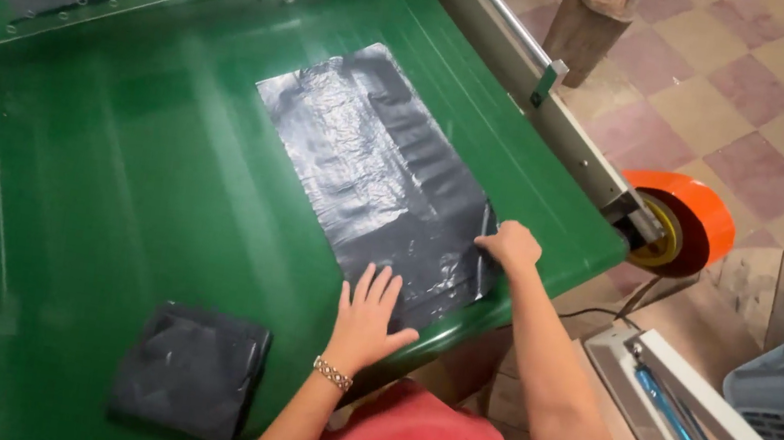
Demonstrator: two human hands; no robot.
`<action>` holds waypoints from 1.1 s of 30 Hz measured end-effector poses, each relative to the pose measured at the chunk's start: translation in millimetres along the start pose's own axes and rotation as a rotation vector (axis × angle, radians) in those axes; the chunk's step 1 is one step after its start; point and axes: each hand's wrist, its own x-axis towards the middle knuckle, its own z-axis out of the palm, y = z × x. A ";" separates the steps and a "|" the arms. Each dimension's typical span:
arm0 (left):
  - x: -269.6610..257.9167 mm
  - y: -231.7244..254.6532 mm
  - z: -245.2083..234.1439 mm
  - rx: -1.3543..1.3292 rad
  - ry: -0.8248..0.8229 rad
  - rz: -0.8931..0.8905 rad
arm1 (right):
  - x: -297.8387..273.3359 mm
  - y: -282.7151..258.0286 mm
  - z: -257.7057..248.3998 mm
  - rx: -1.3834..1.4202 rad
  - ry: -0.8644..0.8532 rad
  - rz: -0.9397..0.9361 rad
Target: Folding black plastic bags and inserting them into yellow printed packaging sleeves at a factory workstation.
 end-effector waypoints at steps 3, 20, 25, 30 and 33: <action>3.3 3.0 14.9 0.004 -0.076 -0.010 | -0.6 -4.8 -16.8 -0.059 -0.053 -0.123; -47.6 -28.2 -33.4 -0.558 0.362 -0.354 | -55.7 13.0 -84.6 1.227 -0.742 -0.422; -4.4 -97.6 -23.4 -0.607 0.542 -0.330 | -26.3 -7.1 -68.4 1.159 -0.786 -0.535; 82.6 -159.4 -10.3 -0.658 0.583 -0.617 | 41.5 -67.7 -25.7 0.991 -0.668 -0.352; 104.6 -202.9 27.4 -0.644 0.433 -0.727 | 111.9 -79.4 26.4 0.858 -0.622 -0.246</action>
